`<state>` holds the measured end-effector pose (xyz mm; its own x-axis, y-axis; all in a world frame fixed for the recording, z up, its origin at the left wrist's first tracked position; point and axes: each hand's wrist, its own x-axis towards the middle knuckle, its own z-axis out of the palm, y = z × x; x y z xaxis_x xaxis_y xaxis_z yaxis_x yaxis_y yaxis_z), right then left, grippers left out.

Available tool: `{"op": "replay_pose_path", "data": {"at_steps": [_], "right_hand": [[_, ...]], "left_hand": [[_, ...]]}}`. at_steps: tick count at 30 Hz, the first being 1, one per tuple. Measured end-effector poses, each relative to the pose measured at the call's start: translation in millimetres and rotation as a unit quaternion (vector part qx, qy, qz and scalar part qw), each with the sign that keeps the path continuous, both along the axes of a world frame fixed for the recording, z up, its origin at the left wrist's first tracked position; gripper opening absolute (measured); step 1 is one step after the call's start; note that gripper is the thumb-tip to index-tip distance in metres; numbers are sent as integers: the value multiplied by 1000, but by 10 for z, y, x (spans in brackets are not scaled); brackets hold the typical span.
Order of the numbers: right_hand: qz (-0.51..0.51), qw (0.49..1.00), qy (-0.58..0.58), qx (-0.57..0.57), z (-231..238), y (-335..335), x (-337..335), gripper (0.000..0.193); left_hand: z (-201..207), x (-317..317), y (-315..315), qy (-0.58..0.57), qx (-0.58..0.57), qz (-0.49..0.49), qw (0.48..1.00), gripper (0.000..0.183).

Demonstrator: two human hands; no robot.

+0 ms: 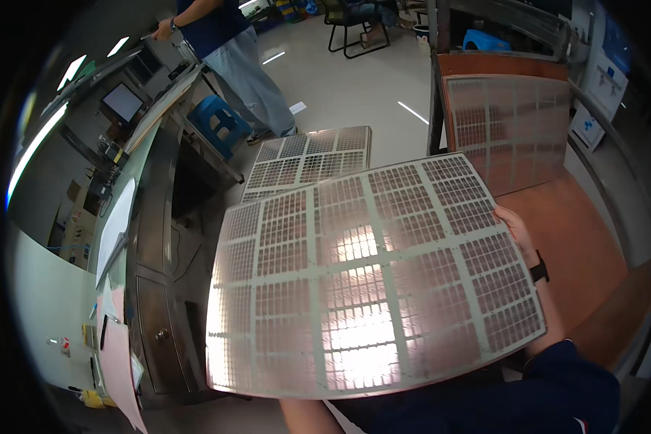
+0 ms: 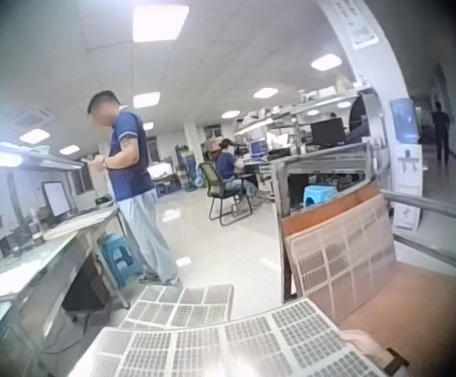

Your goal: Inspecting metal grid sheets for quality and stacking them, followed by filling out a production transfer order.

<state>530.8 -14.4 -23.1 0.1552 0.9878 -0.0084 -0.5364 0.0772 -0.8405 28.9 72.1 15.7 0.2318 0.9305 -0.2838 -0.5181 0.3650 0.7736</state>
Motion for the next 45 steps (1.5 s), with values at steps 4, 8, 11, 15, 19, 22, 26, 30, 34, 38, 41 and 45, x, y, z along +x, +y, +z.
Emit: {"op": "replay_pose_path", "data": {"at_steps": [4,8,11,15,19,22,26,30,34,38,41,45], "right_hand": [[60,993,71,72,65,141,-543,27],[-108,986,123,-8,166,247,-1192,32],[-104,984,145,2,121,286,-1515,33],[-79,983,163,-25,26,223,-1805,33],[-33,988,125,-90,-126,104,-1840,33],[-75,978,152,-124,-162,153,-1539,28],[-164,974,107,-110,53,292,-1269,37],[-101,971,-10,-216,101,323,-1192,37],[51,971,-59,-225,56,420,-1248,36],[88,961,-137,-224,100,495,-1418,32],[70,953,-217,-198,102,477,-1427,30],[48,957,-212,-194,251,452,-1477,30]], "left_hand": [[-106,488,-436,-84,3,38,996,52],[-36,971,-946,-333,-31,75,939,61],[-142,1147,-1123,-242,-5,30,970,58],[-281,959,-1016,-142,-6,64,988,57],[-341,570,-1023,-126,-31,65,989,60],[-368,293,-1072,-108,-44,66,991,61],[-433,-64,-1228,-54,-60,88,993,52],[-489,-418,-1330,-70,-133,154,977,43],[-330,-359,-1255,86,-107,212,968,44],[-342,-327,-1294,168,-131,224,951,44],[-434,-351,-1317,181,-129,244,944,47],[-521,-410,-1334,204,-148,259,933,47]]}}
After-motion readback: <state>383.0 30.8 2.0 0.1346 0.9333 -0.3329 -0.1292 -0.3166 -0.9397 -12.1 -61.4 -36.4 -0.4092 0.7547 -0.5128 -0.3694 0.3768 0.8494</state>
